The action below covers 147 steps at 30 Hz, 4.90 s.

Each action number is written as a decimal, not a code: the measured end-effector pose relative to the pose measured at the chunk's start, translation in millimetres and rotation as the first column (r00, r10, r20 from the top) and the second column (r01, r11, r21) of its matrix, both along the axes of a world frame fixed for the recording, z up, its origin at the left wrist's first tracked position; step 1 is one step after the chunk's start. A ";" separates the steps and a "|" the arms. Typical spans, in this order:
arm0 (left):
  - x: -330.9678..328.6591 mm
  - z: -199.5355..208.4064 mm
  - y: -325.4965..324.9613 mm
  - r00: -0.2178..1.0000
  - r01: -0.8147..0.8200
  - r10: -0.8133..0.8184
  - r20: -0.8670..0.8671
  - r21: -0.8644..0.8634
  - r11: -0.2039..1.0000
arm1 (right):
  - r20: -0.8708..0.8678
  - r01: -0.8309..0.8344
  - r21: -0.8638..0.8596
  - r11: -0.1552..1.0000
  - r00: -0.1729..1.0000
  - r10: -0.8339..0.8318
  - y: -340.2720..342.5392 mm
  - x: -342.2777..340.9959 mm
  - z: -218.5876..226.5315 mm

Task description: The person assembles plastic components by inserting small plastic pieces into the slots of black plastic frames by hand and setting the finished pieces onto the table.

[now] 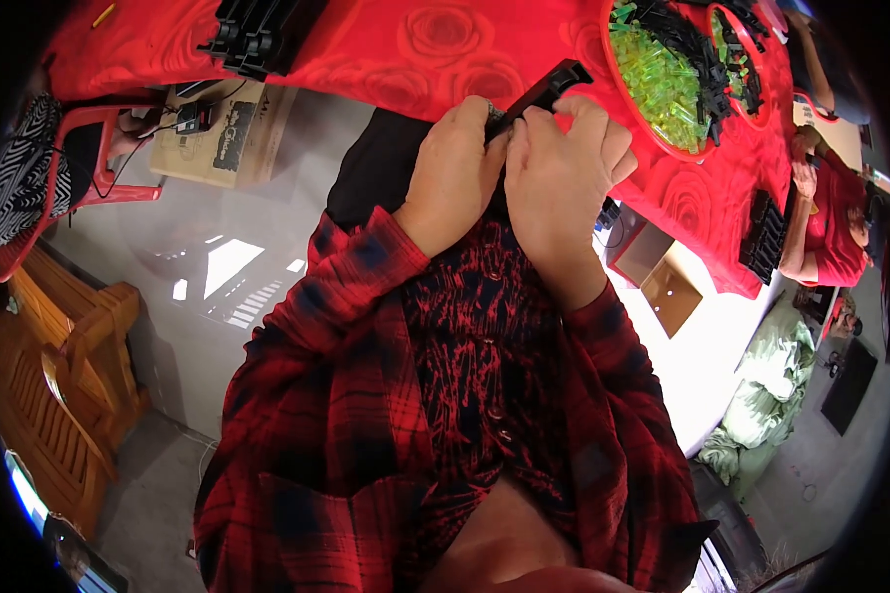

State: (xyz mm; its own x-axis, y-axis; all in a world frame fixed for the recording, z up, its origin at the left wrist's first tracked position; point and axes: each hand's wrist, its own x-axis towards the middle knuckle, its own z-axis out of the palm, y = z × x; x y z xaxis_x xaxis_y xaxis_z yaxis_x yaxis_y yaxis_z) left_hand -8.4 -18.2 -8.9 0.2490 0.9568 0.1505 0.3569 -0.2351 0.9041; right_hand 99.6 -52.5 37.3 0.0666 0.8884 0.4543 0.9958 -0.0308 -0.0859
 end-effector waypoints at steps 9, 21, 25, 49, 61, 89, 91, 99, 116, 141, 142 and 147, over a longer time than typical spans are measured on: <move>-1.3 -8.0 -3.8 1.000 -0.015 0.016 -0.009 0.038 0.999 | -0.239 -0.063 -0.124 0.990 0.971 0.031 5.8 10.8 -7.3; 0.2 -3.3 -8.3 0.999 0.011 -0.010 0.044 -0.023 1.000 | -0.307 -0.087 -0.037 0.996 0.949 0.071 6.9 16.1 -12.0; -0.8 -2.2 -9.0 0.998 0.012 -0.012 0.055 0.000 1.000 | -0.327 -0.092 -0.072 0.993 0.943 0.064 6.7 17.9 -9.5; -0.8 -4.1 -14.5 0.986 0.029 0.001 0.164 -0.183 0.983 | -0.245 -0.069 -0.071 0.995 0.968 0.050 -5.3 5.1 7.0; -1.9 -3.7 -12.3 0.982 0.052 -0.026 0.186 -0.136 0.989 | -0.297 -0.138 0.003 0.990 0.946 0.133 -3.9 13.6 2.0; -2.9 2.7 9.6 0.894 0.388 -0.135 0.428 -0.587 0.711 | -0.341 -0.088 0.078 0.993 0.934 0.109 -4.2 18.8 -26.2; -2.4 7.4 10.6 0.827 0.461 -0.047 0.561 -0.628 0.627 | -0.354 -0.082 0.075 0.994 0.929 0.104 -3.4 18.7 -27.3; 1.5 -4.8 9.9 0.759 0.527 -0.045 0.650 -0.572 0.629 | -0.526 -0.088 0.063 0.994 0.844 0.108 -3.3 27.5 -31.3; -6.3 -7.2 -31.3 0.953 0.291 -0.291 0.086 0.008 0.957 | -0.439 -0.123 -0.052 0.991 0.894 0.087 -31.8 33.8 -9.2; -27.6 9.6 -0.8 0.607 0.745 -0.058 0.792 -0.542 0.390 | -0.742 -0.272 0.062 0.960 0.631 0.227 -11.4 66.2 35.5; -28.8 9.2 0.0 0.609 0.741 -0.052 0.792 -0.544 0.393 | -0.679 -0.284 0.041 0.958 0.695 0.235 -11.2 66.2 36.9; -28.3 3.6 -0.8 0.585 0.752 0.032 0.811 -0.557 0.352 | -0.504 -0.353 -0.101 0.930 0.824 0.258 -15.5 52.7 41.4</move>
